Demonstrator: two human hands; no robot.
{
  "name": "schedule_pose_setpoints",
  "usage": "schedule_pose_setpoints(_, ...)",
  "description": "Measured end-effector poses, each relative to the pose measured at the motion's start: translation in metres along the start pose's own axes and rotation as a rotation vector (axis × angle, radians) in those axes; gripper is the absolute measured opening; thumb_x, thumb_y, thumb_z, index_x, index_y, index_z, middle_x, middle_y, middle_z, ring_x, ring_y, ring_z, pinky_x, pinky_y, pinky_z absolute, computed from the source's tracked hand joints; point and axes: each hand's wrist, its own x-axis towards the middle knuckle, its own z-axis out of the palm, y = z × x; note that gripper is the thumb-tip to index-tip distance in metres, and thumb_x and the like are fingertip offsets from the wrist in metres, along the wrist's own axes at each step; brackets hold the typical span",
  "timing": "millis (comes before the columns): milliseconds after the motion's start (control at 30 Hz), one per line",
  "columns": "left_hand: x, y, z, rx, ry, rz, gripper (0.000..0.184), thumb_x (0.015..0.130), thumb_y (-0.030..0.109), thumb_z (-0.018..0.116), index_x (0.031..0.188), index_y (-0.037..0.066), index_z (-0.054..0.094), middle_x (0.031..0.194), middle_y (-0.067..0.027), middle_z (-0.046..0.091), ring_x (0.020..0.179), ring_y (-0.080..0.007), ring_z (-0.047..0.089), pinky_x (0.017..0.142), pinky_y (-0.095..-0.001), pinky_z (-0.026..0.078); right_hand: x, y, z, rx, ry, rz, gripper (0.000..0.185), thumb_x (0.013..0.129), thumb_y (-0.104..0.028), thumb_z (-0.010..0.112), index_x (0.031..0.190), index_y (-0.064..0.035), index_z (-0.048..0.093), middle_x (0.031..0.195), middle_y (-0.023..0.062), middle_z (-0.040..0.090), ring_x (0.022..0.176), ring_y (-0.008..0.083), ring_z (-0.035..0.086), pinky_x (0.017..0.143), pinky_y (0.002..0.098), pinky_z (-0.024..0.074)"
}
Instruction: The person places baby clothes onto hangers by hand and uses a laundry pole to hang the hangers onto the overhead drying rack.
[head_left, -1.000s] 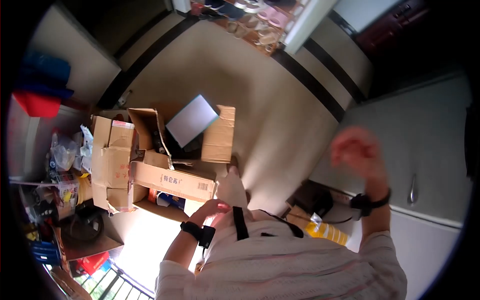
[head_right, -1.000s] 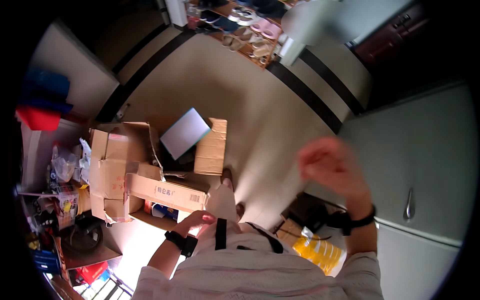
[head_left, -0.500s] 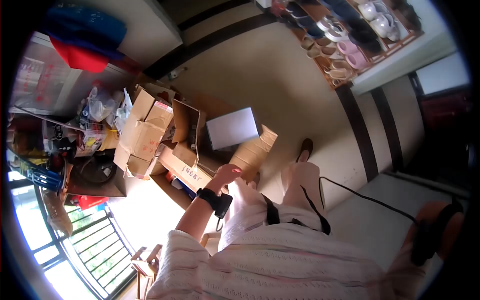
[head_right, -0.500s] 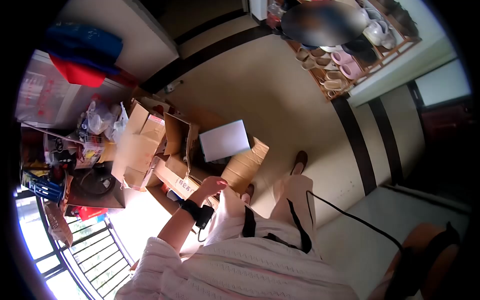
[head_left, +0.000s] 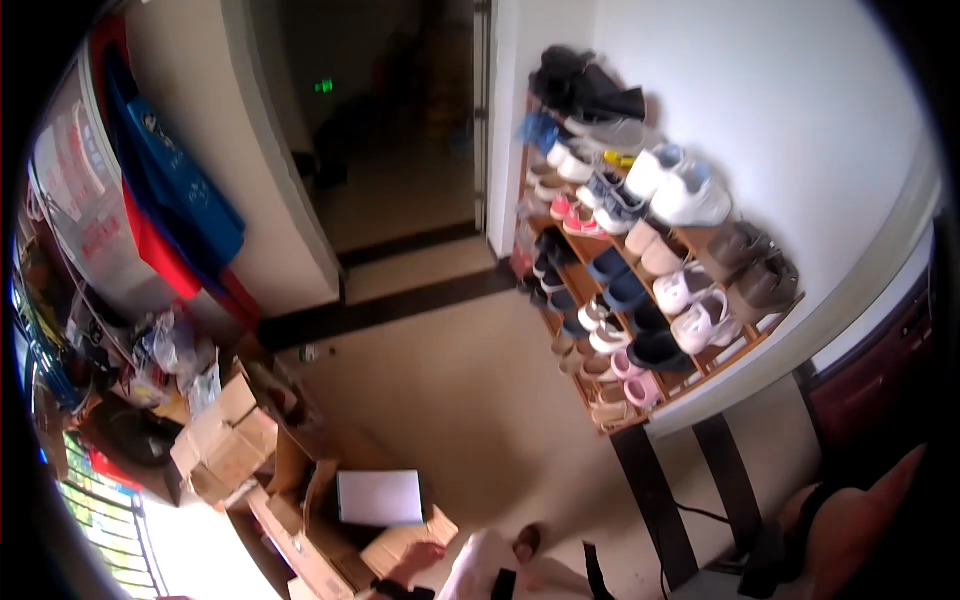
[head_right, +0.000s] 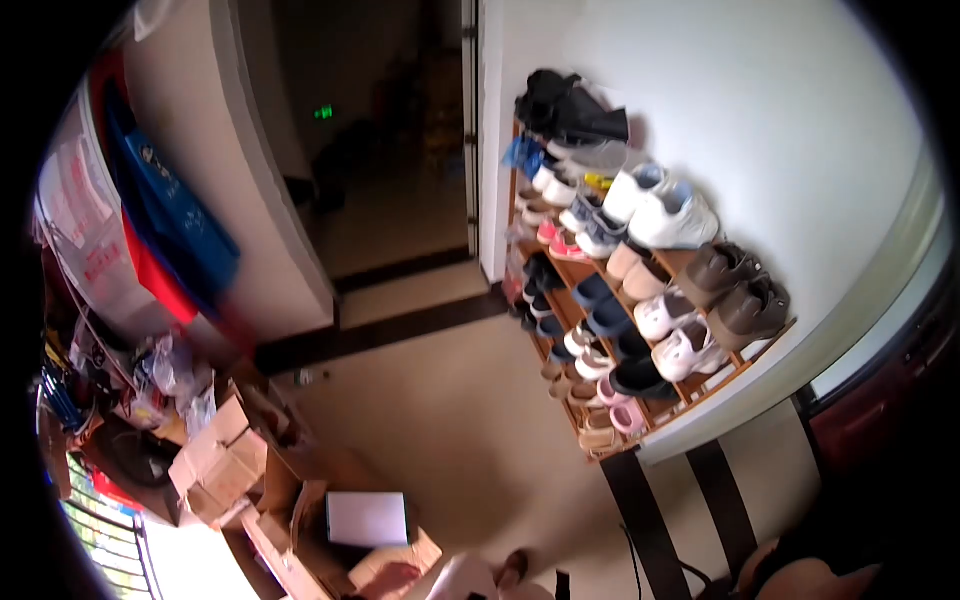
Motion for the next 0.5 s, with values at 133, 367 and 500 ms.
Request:
schedule_pose_setpoints(133, 0.000, 0.017, -0.022, -0.396, 0.062, -0.243, 0.021, 0.077, 0.026, 0.060, 0.093, 0.014, 0.067, 0.085, -0.0029, 0.067, 0.082, -0.0159, 0.062, 0.079, -0.0277, 0.049, 0.003, 0.024, -0.027, -0.018, -0.035, 0.038, 0.052, 0.088, -0.034, 0.051, 0.132, -0.0182, 0.028, 0.125, 0.0107, 0.041, 0.089, 0.0311, 0.056, 0.078, 0.0499, 0.0440)
schedule_pose_setpoints(367, 0.045, 0.085, -0.131, -0.322, 0.087, -0.426, 0.015, 0.075, 0.021, 0.061, 0.081, 0.009, 0.067, 0.061, -0.0041, 0.062, 0.050, -0.0134, 0.057, 0.046, -0.0286, 0.048, 0.023, 0.089, -0.123, 0.054, -0.347, 0.342, 0.059, 0.089, -0.037, 0.050, 0.138, -0.0201, 0.021, 0.137, 0.0099, 0.036, 0.097, 0.0320, 0.056, 0.084, 0.0541, 0.0422)
schedule_pose_setpoints(500, 0.102, 0.083, -0.203, -0.383, 0.154, -0.467, 0.017, 0.074, 0.017, 0.061, 0.089, 0.010, 0.068, 0.071, -0.0063, 0.065, 0.057, -0.0160, 0.062, 0.049, -0.0293, 0.052, 0.039, 0.274, -0.091, -0.748, 0.645, 0.426, 0.017, 0.080, 0.006, 0.055, 0.093, -0.0015, 0.063, 0.086, 0.0090, 0.064, 0.075, 0.0139, 0.059, 0.067, 0.0240, 0.0476)
